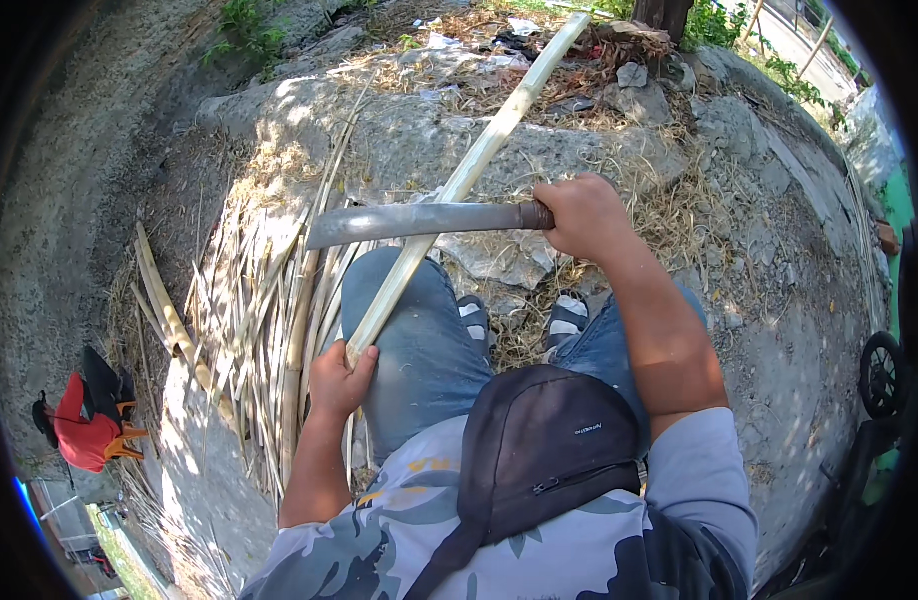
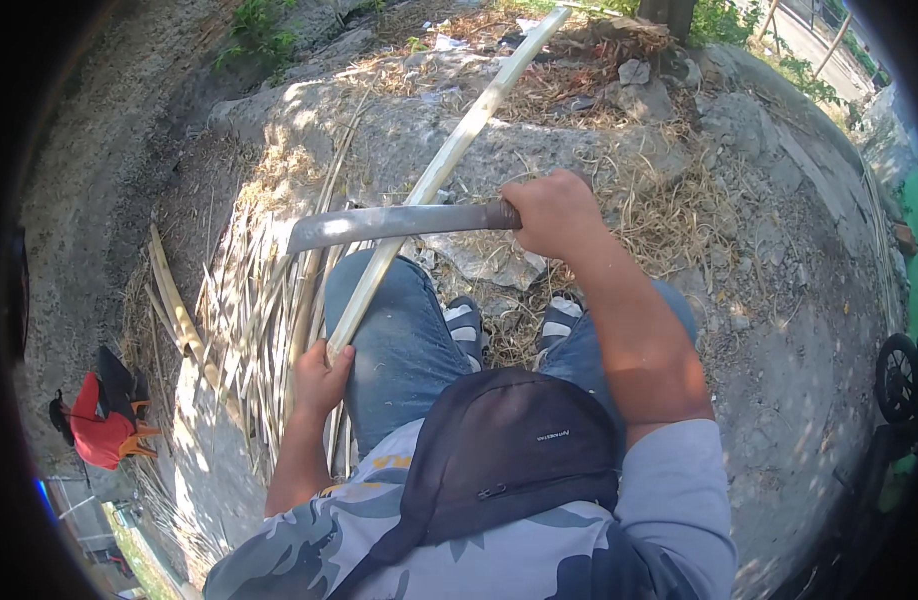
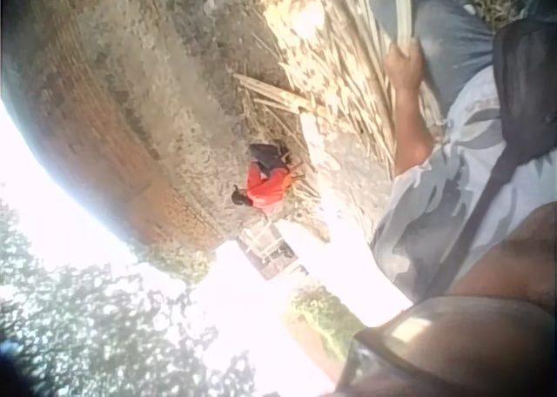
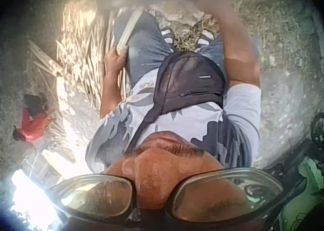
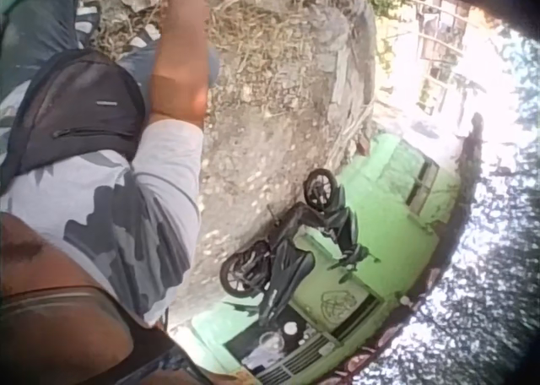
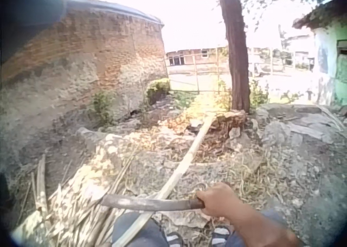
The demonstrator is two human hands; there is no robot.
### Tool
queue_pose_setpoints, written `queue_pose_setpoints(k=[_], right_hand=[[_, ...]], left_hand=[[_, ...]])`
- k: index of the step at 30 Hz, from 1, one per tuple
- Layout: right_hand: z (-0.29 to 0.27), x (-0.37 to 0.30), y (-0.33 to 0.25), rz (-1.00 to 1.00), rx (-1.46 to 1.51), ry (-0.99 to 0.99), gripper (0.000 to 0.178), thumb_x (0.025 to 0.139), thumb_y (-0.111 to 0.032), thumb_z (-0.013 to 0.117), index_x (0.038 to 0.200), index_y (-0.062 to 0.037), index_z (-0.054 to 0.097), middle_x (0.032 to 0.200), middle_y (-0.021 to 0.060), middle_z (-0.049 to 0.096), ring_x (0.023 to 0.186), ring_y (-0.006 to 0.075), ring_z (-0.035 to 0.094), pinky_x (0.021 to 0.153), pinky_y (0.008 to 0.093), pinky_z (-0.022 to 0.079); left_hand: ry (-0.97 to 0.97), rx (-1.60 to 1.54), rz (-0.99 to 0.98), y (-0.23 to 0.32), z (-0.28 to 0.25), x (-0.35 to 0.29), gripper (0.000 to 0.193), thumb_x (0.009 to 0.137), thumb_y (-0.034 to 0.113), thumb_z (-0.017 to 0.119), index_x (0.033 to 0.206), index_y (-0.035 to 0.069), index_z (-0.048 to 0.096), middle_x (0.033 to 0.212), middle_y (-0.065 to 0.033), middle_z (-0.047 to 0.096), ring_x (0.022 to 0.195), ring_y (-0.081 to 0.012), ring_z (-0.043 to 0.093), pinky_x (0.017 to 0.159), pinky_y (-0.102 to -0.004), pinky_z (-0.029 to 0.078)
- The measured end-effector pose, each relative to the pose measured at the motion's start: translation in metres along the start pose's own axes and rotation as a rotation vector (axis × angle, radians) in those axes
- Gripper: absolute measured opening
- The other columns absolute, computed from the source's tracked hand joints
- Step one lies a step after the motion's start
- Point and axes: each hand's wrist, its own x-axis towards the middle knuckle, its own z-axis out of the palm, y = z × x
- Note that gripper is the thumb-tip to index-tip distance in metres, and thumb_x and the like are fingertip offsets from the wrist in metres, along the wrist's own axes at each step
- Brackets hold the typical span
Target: The person shaves a bamboo strip with a machete, then picks up another bamboo strip from the pile and shaves along its length.
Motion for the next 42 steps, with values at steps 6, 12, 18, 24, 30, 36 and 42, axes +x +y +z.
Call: queue_pose_setpoints(k=[6,12,18,24,30,36,42], right_hand=[[0.012,-0.008,0.032,0.475,0.176,0.034,0.027,0.077,-0.023,0.074,0.101,-0.0109,0.07,0.092,0.0172,0.073,0.091,0.0389,0.07,0.082,0.0508,0.055],[0.015,-0.022,0.018,0.526,0.036,-0.027,0.029,0.08,-0.025,0.073,0.103,-0.0097,0.068,0.1,0.0169,0.073,0.095,0.0381,0.07,0.084,0.0509,0.055],[0.021,-0.017,-0.013,0.116,-0.027,-0.033,0.02,0.08,-0.019,0.071,0.098,-0.0127,0.064,0.089,0.0112,0.072,0.085,0.0344,0.072,0.078,0.0494,0.055],[0.018,-0.009,-0.018,-0.01,0.027,-0.185,0.025,0.077,-0.022,0.074,0.098,-0.013,0.065,0.087,0.0115,0.072,0.084,0.0359,0.07,0.076,0.0499,0.055],[0.013,-0.005,0.035,0.386,0.301,-0.168,0.024,0.083,-0.026,0.071,0.102,-0.0129,0.069,0.092,0.018,0.072,0.094,0.0377,0.07,0.082,0.0493,0.055],[0.016,-0.008,0.014,0.442,0.189,-0.113,0.025,0.082,-0.025,0.073,0.1,-0.009,0.067,0.09,0.0165,0.072,0.092,0.0382,0.07,0.081,0.0504,0.055],[0.028,-0.007,-0.018,0.041,0.069,-0.1,0.021,0.077,-0.021,0.073,0.093,-0.0113,0.063,0.08,0.0136,0.068,0.081,0.0369,0.07,0.073,0.0504,0.054]], left_hand=[[0.01,-0.012,0.004,0.001,-0.004,-0.002,0.051,0.087,0.047,0.077,0.073,0.001,0.061,0.062,-0.0204,0.062,0.057,-0.0362,0.064,0.056,-0.0446,0.049],[0.009,0.07,0.106,0.005,-0.012,-0.003,0.06,0.088,0.054,0.074,0.069,0.0,0.057,0.063,-0.0243,0.062,0.059,-0.0424,0.064,0.057,-0.0482,0.05],[-0.009,0.154,0.119,0.008,-0.017,-0.003,0.06,0.089,0.056,0.071,0.074,-0.001,0.058,0.065,-0.0253,0.063,0.064,-0.0432,0.066,0.06,-0.0498,0.051],[-0.099,0.361,0.023,0.023,-0.029,-0.004,0.065,0.086,0.063,0.072,0.078,0.0,0.058,0.066,-0.0226,0.061,0.065,-0.0427,0.064,0.06,-0.0492,0.049],[0.089,0.329,0.167,0.005,-0.01,-0.008,0.067,0.085,0.065,0.072,0.071,0.003,0.051,0.057,-0.0172,0.054,0.055,-0.0408,0.059,0.051,-0.0486,0.045],[0.069,0.278,0.176,0.0,-0.009,-0.005,0.064,0.087,0.061,0.072,0.069,0.004,0.052,0.058,-0.0186,0.056,0.055,-0.0414,0.061,0.051,-0.0488,0.047],[0.064,0.272,0.168,0.005,-0.011,-0.001,0.057,0.088,0.053,0.073,0.07,0.002,0.055,0.061,-0.0208,0.06,0.057,-0.0425,0.063,0.053,-0.0493,0.049]])
